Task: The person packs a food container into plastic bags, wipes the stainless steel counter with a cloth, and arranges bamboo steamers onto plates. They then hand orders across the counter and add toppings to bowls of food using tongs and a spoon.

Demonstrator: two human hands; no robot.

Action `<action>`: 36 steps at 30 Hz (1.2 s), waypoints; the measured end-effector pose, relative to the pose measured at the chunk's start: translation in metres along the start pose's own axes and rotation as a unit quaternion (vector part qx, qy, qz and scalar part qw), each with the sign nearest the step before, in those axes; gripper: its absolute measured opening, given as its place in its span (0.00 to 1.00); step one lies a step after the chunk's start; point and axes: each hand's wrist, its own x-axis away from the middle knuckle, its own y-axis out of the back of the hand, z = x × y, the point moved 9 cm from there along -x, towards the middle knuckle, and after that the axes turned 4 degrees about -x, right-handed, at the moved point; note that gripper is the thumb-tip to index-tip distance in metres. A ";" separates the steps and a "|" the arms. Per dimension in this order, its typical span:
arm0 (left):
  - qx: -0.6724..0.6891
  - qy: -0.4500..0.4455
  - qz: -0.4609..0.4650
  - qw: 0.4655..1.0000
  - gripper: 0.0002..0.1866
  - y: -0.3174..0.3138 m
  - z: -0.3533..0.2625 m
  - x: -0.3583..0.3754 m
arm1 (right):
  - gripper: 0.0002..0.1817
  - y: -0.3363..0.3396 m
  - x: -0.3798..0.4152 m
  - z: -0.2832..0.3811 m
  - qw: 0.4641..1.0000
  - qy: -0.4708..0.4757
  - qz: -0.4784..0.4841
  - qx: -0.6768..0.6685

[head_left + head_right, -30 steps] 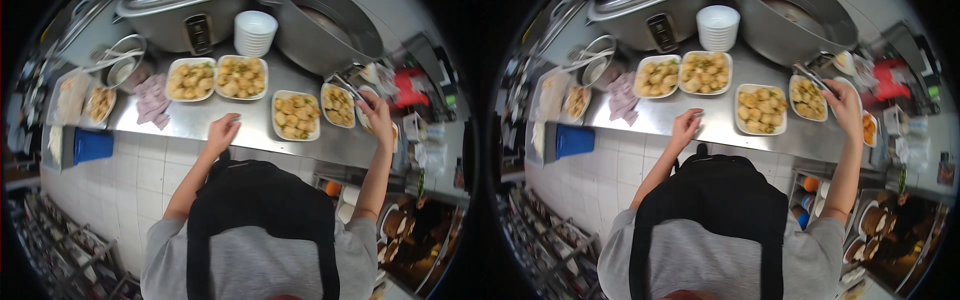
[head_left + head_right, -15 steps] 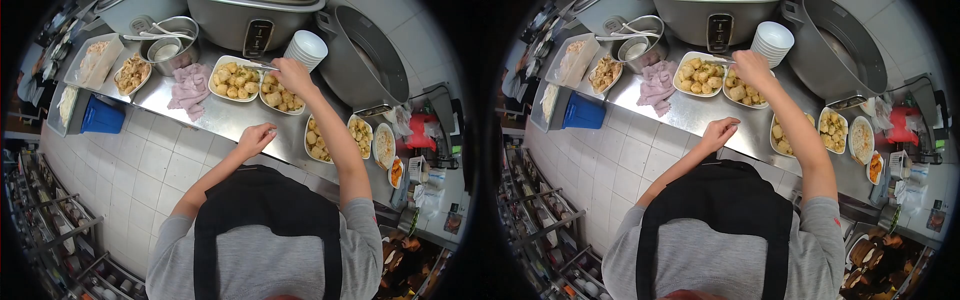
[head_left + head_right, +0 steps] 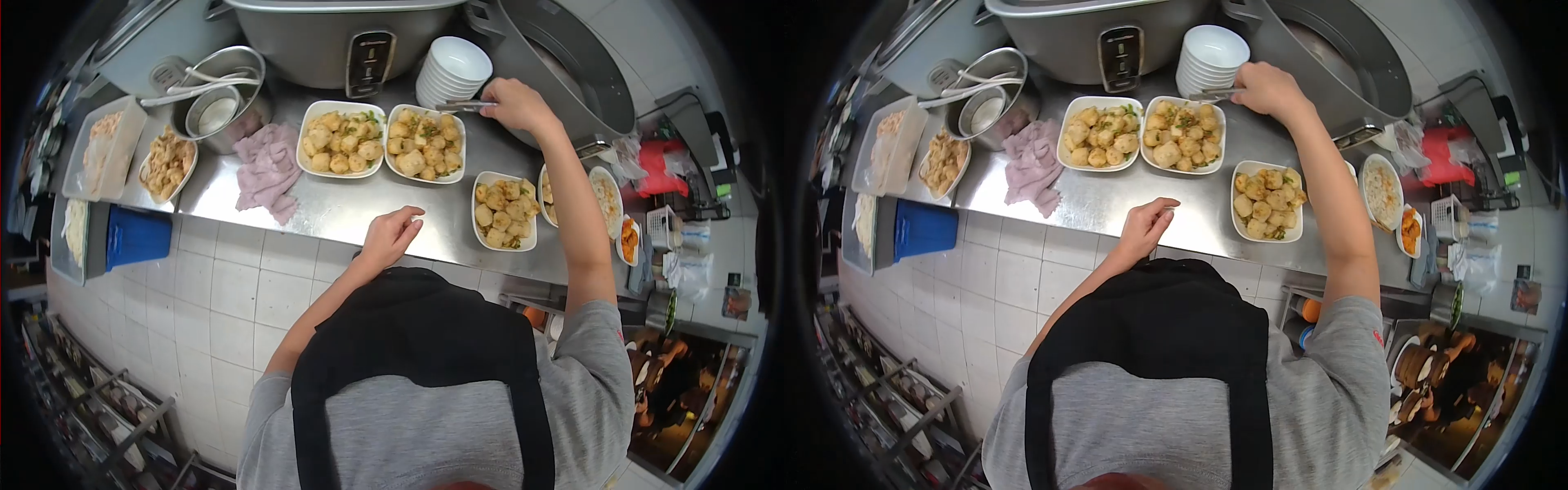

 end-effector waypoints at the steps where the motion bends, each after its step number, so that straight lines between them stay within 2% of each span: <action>1: 0.004 0.005 0.001 1.000 0.11 0.000 0.000 0.000 | 0.13 -0.004 0.010 -0.012 0.998 -0.043 0.021 0.038; 4: 0.009 0.005 0.002 1.000 0.11 -0.002 0.000 0.000 | 0.12 -0.030 0.024 -0.036 0.994 -0.106 0.041 -0.007; 8: 0.006 0.016 0.004 1.000 0.11 -0.004 0.002 -0.001 | 0.12 -0.051 0.019 -0.039 0.993 -0.117 0.022 -0.022; 11: 0.007 0.019 -0.002 1.000 0.11 -0.005 0.004 -0.001 | 0.11 -0.046 0.016 -0.019 0.997 -0.052 -0.041 0.025; 14: 0.003 0.022 -0.009 1.000 0.11 -0.004 0.003 0.000 | 0.09 -0.044 0.022 0.000 0.996 -0.018 -0.043 0.075; 18: -0.011 0.024 -0.010 1.000 0.11 -0.005 0.006 0.001 | 0.10 -0.044 0.021 -0.018 0.997 0.009 -0.055 0.056; 20: -0.005 0.023 -0.021 1.000 0.11 -0.004 0.006 0.000 | 0.11 -0.029 0.029 -0.035 0.997 -0.023 -0.072 -0.019; 21: -0.004 0.021 -0.021 1.000 0.11 -0.004 0.004 0.000 | 0.13 -0.033 0.032 -0.043 0.998 -0.052 -0.021 -0.042; 25: -0.016 0.013 -0.025 0.999 0.10 -0.005 0.008 0.003 | 0.10 -0.063 0.044 -0.043 0.998 -0.064 0.004 -0.006; 27: -0.005 0.008 -0.030 1.000 0.10 -0.009 0.006 0.000 | 0.08 -0.065 0.056 -0.033 0.993 -0.057 -0.100 0.033; 28: 0.005 0.012 -0.027 1.000 0.10 -0.010 0.005 0.001 | 0.05 -0.060 0.069 -0.022 0.980 -0.025 -0.197 0.025; 29: 0.003 0.013 -0.028 1.000 0.11 -0.011 0.005 0.001 | 0.05 -0.061 0.075 -0.014 0.979 -0.040 -0.199 0.026; 31: 0.003 0.007 -0.012 1.000 0.12 -0.015 0.006 -0.001 | 0.05 -0.061 0.086 -0.002 0.961 0.007 -0.275 0.002; 33: 0.005 0.045 -0.007 0.999 0.13 -0.015 0.014 0.000 | 0.05 -0.064 0.086 -0.008 0.962 -0.017 -0.273 -0.005; 36: -0.007 0.053 0.003 0.999 0.13 -0.015 0.012 0.000 | 0.05 -0.062 0.083 -0.009 0.963 -0.015 -0.268 -0.032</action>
